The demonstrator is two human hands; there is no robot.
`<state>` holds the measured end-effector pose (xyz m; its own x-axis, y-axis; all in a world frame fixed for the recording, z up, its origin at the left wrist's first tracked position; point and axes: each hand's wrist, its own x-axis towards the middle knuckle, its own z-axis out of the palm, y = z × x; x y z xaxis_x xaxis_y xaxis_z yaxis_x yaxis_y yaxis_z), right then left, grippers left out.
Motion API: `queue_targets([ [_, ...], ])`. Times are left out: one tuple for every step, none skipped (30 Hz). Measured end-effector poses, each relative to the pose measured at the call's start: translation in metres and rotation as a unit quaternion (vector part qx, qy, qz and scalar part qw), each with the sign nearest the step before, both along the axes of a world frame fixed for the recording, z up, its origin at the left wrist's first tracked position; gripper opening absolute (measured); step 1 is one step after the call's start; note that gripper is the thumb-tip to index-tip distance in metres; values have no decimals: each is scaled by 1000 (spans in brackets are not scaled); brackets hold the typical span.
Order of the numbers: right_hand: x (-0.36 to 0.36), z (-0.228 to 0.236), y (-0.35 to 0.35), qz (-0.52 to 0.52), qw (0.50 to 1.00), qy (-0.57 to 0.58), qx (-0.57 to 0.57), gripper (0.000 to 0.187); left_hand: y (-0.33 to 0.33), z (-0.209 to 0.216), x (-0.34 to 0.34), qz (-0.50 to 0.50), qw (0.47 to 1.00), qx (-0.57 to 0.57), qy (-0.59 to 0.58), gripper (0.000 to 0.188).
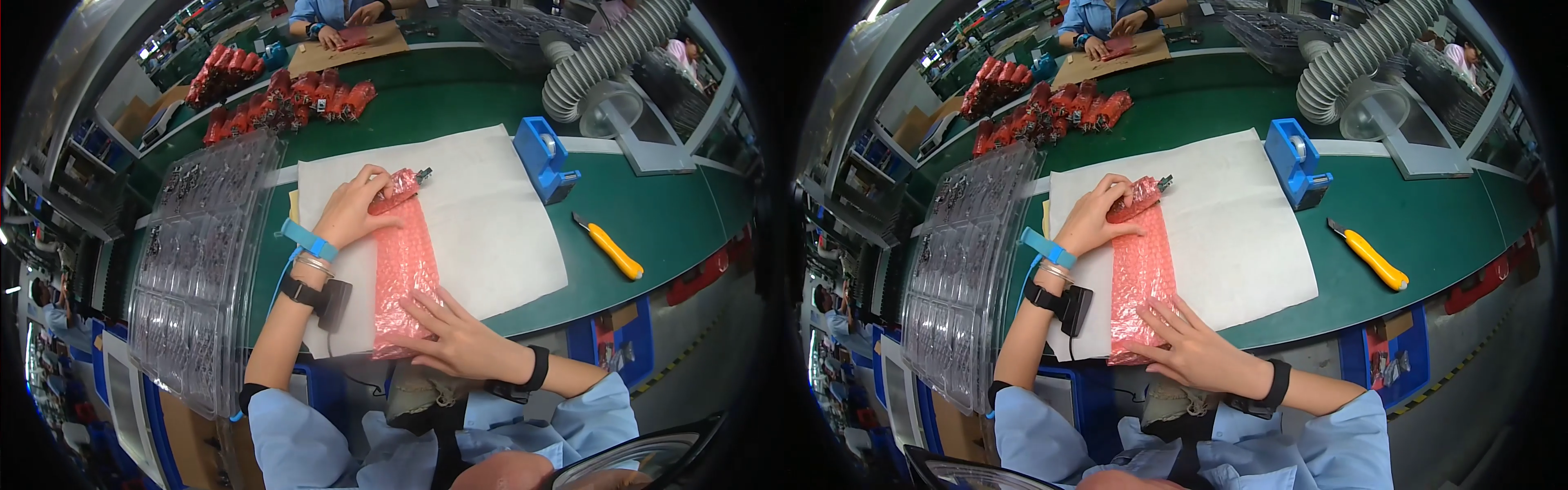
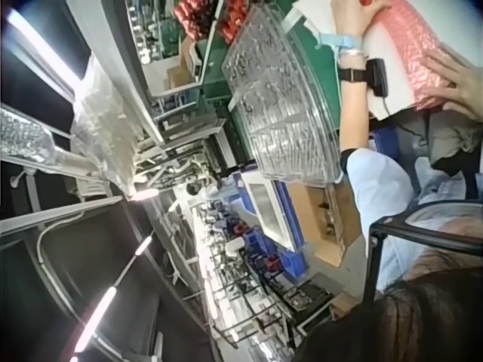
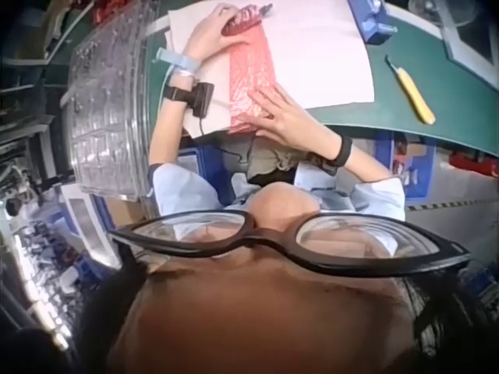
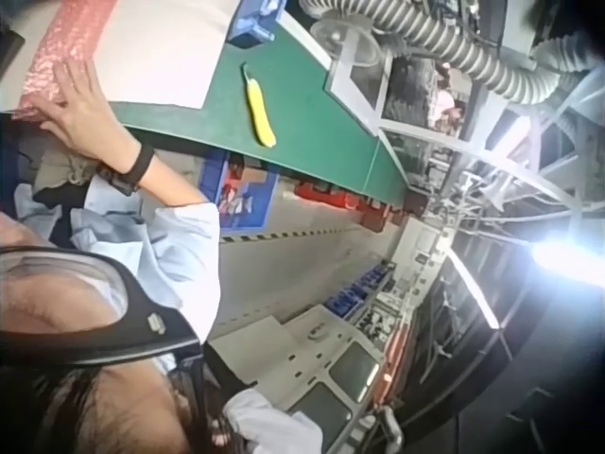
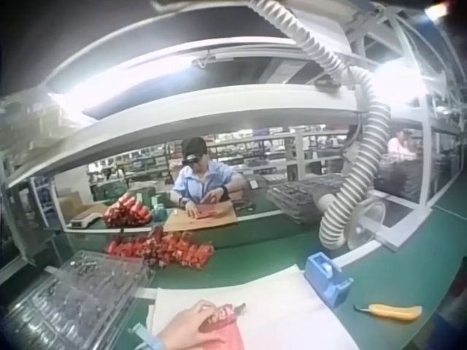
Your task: The person picks up circuit boards from a tray, places them onto a sheet of bubble wrap, and rolls the wrap around the boards. They cut the bubble wrap with a utility knife and secure the roll by applying tape from a dispenser.
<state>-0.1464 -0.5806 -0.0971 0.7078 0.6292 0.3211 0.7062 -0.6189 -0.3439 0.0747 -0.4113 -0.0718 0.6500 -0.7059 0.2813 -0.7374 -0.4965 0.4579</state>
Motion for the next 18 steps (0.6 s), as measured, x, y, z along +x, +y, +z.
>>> queue_targets([
  [-1,4,-4,4,1000,12,-13,48,2,2,0,-17,1000,19,-15,52],
  [-2,8,-7,9,999,23,-28,48,4,4,1,-18,1000,16,-13,52],
  [-3,10,-10,7,999,25,-31,48,5,5,1,-23,999,33,-4,54],
  [-5,12,-14,13,999,36,-35,49,6,6,2,-28,998,49,4,56],
  [-7,15,-17,19,998,47,-40,51,7,6,3,-34,997,65,13,58],
  [-9,17,-21,24,997,58,-45,52,8,5,3,-37,997,62,14,58],
  [-11,21,-26,19,997,60,-48,52,8,5,2,-40,997,68,0,60],
  [-12,26,-32,43,995,79,-40,51,8,4,1,-43,996,74,-13,62],
  [-10,31,-39,66,992,100,-33,50,7,2,1,-47,995,80,-26,64],
  [-9,36,-48,88,988,121,-25,49,6,0,1,-54,996,74,-24,64],
  [-8,43,-64,29,993,111,-20,48,7,0,0,-60,995,79,-11,66],
  [-5,48,-82,-19,995,98,-13,46,13,1,-2,-55,995,88,3,69],
  [-7,47,-104,-148,988,42,-15,45,17,0,-5,-52,994,94,16,71],
  [-12,47,-127,-278,960,-19,-18,43,19,1,-5,-54,995,88,17,71],
  [-16,48,-148,-367,927,-58,-47,42,21,2,-6,-55,994,90,11,72],
  [-21,44,-170,-452,884,-97,-72,41,20,1,-6,-58,994,93,4,74],
  [-30,36,-192,-454,882,-99,-78,41,18,2,-6,-63,994,94,-3,75],
  [-41,22,-213,-491,865,-83,-56,40,15,3,-6,-65,994,88,-2,75],
])
